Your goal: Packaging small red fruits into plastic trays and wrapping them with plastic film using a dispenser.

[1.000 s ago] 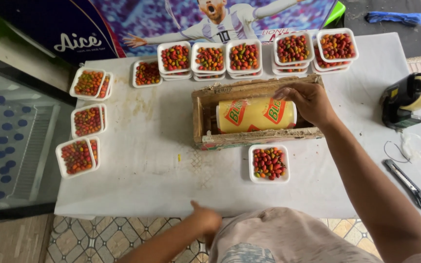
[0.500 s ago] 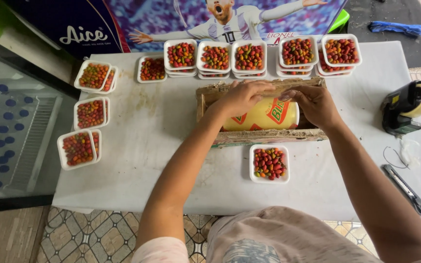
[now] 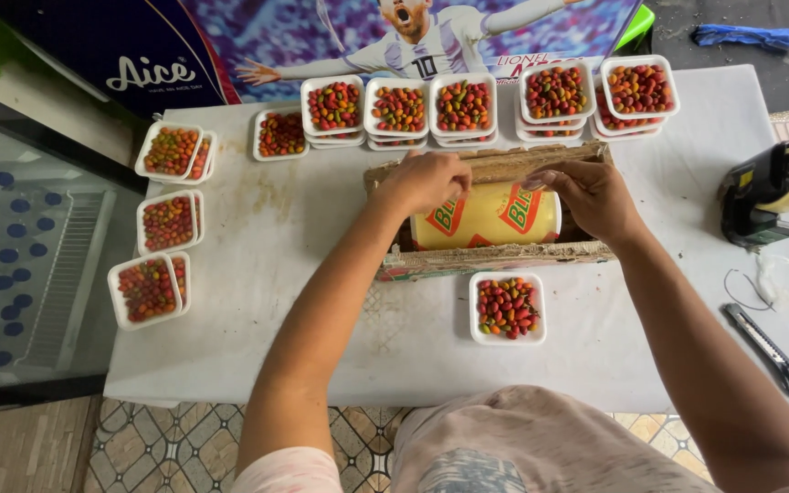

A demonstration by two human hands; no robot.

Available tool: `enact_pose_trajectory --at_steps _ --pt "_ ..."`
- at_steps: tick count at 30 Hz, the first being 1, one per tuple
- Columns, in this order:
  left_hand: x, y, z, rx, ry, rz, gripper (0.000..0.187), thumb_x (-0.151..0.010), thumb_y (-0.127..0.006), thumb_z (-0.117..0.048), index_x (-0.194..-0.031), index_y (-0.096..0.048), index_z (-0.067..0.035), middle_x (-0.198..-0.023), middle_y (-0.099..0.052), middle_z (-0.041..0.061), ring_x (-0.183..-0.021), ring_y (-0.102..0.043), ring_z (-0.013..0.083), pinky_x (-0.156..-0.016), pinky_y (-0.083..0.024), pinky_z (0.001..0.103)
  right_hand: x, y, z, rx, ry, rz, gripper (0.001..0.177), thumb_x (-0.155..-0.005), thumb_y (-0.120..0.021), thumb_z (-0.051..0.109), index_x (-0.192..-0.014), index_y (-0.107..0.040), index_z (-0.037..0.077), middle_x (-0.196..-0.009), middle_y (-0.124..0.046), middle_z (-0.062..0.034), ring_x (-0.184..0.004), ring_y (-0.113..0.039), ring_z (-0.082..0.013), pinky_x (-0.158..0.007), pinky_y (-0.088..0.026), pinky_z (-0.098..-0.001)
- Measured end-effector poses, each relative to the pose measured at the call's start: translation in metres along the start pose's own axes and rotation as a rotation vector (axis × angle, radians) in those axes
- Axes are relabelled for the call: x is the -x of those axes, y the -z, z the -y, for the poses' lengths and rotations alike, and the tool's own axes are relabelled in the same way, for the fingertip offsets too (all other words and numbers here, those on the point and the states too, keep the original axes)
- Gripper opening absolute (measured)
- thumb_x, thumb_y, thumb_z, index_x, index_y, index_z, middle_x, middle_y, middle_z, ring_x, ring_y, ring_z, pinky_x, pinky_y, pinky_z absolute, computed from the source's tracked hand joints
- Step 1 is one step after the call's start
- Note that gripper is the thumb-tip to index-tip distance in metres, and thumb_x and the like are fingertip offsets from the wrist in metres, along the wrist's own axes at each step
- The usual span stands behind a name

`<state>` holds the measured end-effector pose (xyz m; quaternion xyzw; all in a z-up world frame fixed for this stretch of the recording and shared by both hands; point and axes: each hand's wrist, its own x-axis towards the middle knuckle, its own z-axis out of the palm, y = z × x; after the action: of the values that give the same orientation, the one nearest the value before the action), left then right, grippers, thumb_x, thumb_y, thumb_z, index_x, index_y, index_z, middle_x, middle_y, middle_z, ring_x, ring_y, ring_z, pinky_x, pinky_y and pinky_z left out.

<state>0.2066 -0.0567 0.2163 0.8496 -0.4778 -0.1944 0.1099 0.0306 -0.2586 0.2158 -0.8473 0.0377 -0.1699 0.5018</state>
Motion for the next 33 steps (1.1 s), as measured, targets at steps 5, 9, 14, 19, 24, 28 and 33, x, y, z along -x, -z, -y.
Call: enact_pose_trajectory --at_steps 5,9,14,19,24,28,33 --pt "0.009 0.008 -0.007 0.141 0.055 0.105 0.041 -0.096 -0.056 -0.002 -0.123 -0.073 -0.029 -0.119 -0.074 -0.001 -0.117 -0.068 0.0307 -0.102 -0.048 0.054 0.002 0.000 -0.002 0.009 -0.004 0.006 0.021 -0.109 -0.064 0.023 -0.114 -0.078 0.008 -0.095 -0.075 -0.0173 -0.093 -0.071 -0.0292 -0.086 -0.053 -0.0462" --pt "-0.008 -0.012 0.012 0.125 0.062 0.143 0.027 -0.094 -0.064 -0.008 -0.112 -0.077 -0.023 -0.113 -0.077 0.002 -0.115 -0.069 0.0305 -0.101 -0.051 0.048 0.001 0.001 -0.004 0.028 -0.027 0.003 0.022 -0.108 -0.065 0.025 -0.113 -0.079 0.010 -0.092 -0.075 -0.0170 -0.092 -0.071 -0.0273 -0.084 -0.052 -0.0451" --pt "-0.004 -0.012 0.013 0.089 0.058 0.092 0.008 -0.088 -0.076 -0.021 -0.096 -0.079 -0.022 -0.100 -0.078 0.002 -0.105 -0.072 0.0310 -0.095 -0.054 0.047 0.000 0.000 -0.006 0.010 -0.031 0.004 0.021 -0.109 -0.065 0.024 -0.114 -0.079 0.009 -0.091 -0.075 -0.0167 -0.089 -0.071 -0.0274 -0.084 -0.053 -0.0448" --pt "0.011 0.001 0.014 0.041 0.050 0.041 0.007 -0.084 -0.081 -0.029 -0.090 -0.079 -0.026 -0.095 -0.079 0.001 -0.102 -0.074 0.0302 -0.091 -0.056 0.045 0.002 0.002 -0.008 0.009 -0.028 0.001 0.022 -0.109 -0.065 0.024 -0.114 -0.078 0.007 -0.091 -0.075 -0.0171 -0.088 -0.070 -0.0274 -0.084 -0.053 -0.0452" --pt "0.017 0.003 0.027 0.348 -0.123 -0.313 0.008 -0.085 -0.073 -0.020 -0.078 -0.070 -0.018 -0.082 -0.071 0.004 -0.085 -0.071 0.0258 -0.081 -0.057 0.042 0.005 0.003 -0.009 -0.003 -0.015 0.001 0.023 -0.110 -0.063 0.023 -0.115 -0.078 0.007 -0.092 -0.075 -0.0205 -0.090 -0.072 -0.0326 -0.085 -0.054 -0.0466" --pt "0.026 0.004 0.019 0.288 -0.070 -0.304 0.006 -0.087 -0.072 -0.020 -0.089 -0.074 -0.015 -0.092 -0.072 0.007 -0.086 -0.071 0.0289 -0.081 -0.057 0.045 0.002 0.001 -0.005 -0.012 -0.001 0.002 0.022 -0.110 -0.064 0.023 -0.114 -0.078 0.007 -0.091 -0.075 -0.0191 -0.092 -0.072 -0.0293 -0.084 -0.054 -0.0453" --pt "0.024 -0.016 0.019 0.371 -0.030 -0.210 0.014 -0.085 -0.075 -0.024 -0.093 -0.075 -0.012 -0.100 -0.069 0.012 -0.092 -0.071 0.0310 -0.084 -0.056 0.046 0.004 0.003 -0.005 -0.001 0.005 0.009 0.023 -0.110 -0.063 0.022 -0.116 -0.077 0.005 -0.091 -0.074 -0.0226 -0.094 -0.072 -0.0349 -0.086 -0.053 -0.0487"
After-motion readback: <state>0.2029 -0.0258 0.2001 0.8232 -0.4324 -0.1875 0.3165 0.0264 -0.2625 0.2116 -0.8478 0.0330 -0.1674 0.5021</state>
